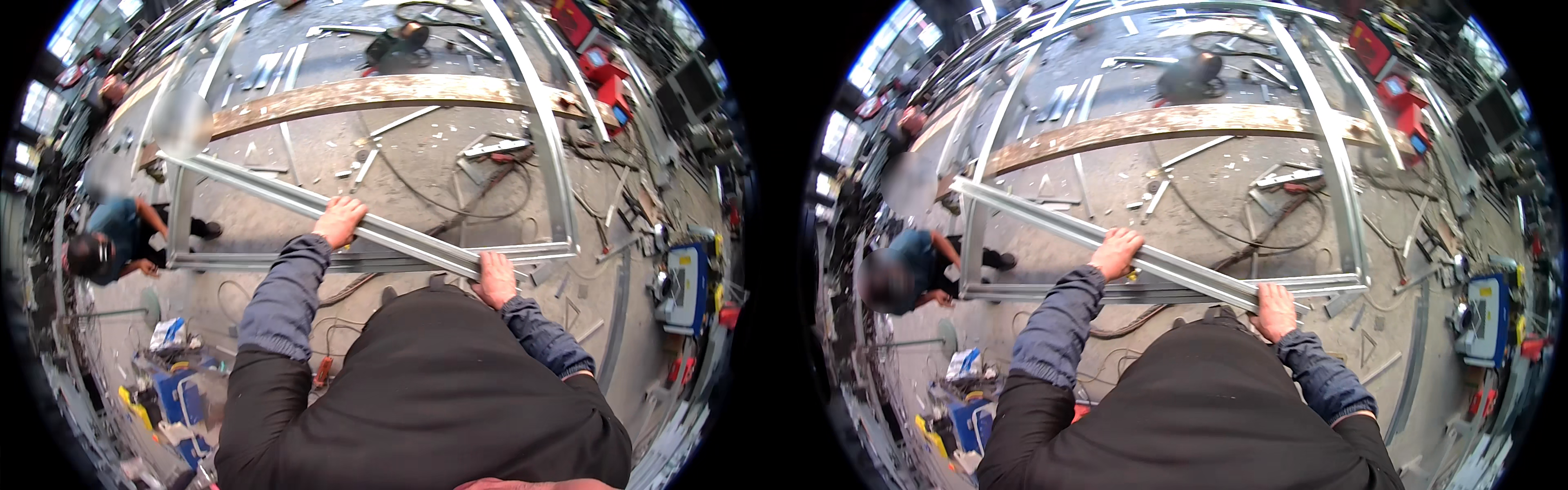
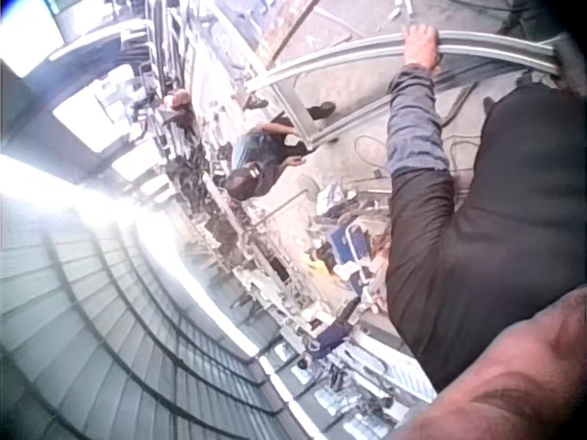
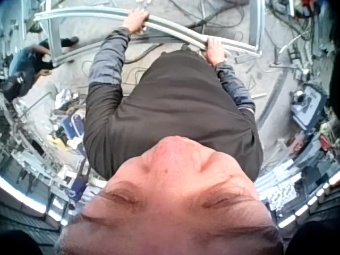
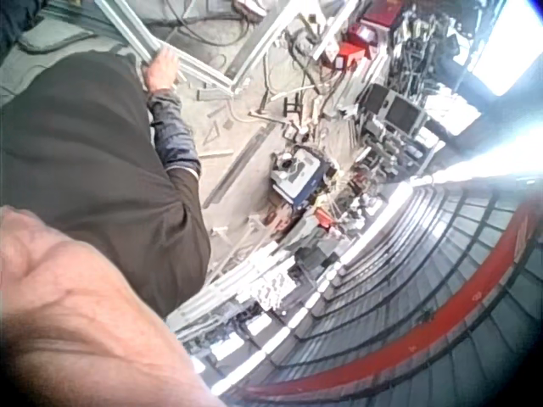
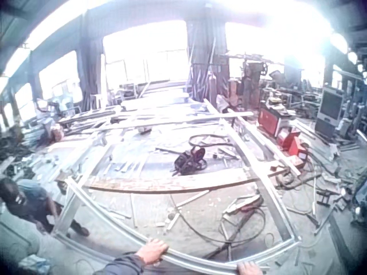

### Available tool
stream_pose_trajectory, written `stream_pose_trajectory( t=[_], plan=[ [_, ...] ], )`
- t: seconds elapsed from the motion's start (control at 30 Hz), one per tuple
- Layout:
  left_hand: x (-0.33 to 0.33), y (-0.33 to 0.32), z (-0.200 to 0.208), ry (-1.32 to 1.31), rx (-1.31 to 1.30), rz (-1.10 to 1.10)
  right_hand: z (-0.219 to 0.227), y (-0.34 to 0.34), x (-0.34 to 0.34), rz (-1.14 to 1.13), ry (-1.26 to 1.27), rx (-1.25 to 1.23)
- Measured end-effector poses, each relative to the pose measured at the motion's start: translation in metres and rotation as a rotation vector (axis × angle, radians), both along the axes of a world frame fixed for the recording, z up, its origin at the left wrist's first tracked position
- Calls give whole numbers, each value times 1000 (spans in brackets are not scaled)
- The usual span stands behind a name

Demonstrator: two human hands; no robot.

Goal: The person aligns and joins metal frame pieces on the floor, measures with a tape measure, and uses a handheld welding tool to tack weld joints. A coworker assists by holding the frame steady during alignment and welding.

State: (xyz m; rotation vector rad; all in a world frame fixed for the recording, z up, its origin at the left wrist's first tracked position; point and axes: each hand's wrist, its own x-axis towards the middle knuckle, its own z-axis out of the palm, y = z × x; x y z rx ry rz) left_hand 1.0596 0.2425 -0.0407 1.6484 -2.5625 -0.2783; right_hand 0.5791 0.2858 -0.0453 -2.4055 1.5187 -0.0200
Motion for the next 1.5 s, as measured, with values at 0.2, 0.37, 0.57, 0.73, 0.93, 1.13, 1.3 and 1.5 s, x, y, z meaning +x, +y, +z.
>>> stream_pose_trajectory(
  t=[0.2, 0.37, 0.57, 0.73, 0.93, 1.13, 1.3, 1.5],
  plan=[
    [8, -4, -7, -71, 26, -45, 8, -3, 5, 3, 8, 18],
    [6, -4, -7, -105, 26, -45, -4, -3, 0, 6, 12, 11],
    [7, -2, -9, -88, -14, -33, -9, -3, -3, 4, 12, 10],
    [7, -2, -12, -87, -3, -18, -18, -3, -6, -5, 2, 3],
    [8, -1, -10, -46, -7, -19, -19, -4, -5, -10, -4, -15],
    [9, 0, -12, -7, -33, -34, -19, -4, -6, -1, 10, -30],
    [10, 0, -10, 6, -40, -62, -21, -4, -6, -25, 48, -5],
    [10, -1, -11, -20, -23, -57, -26, -4, -8, 6, 31, -54]
  ],
)
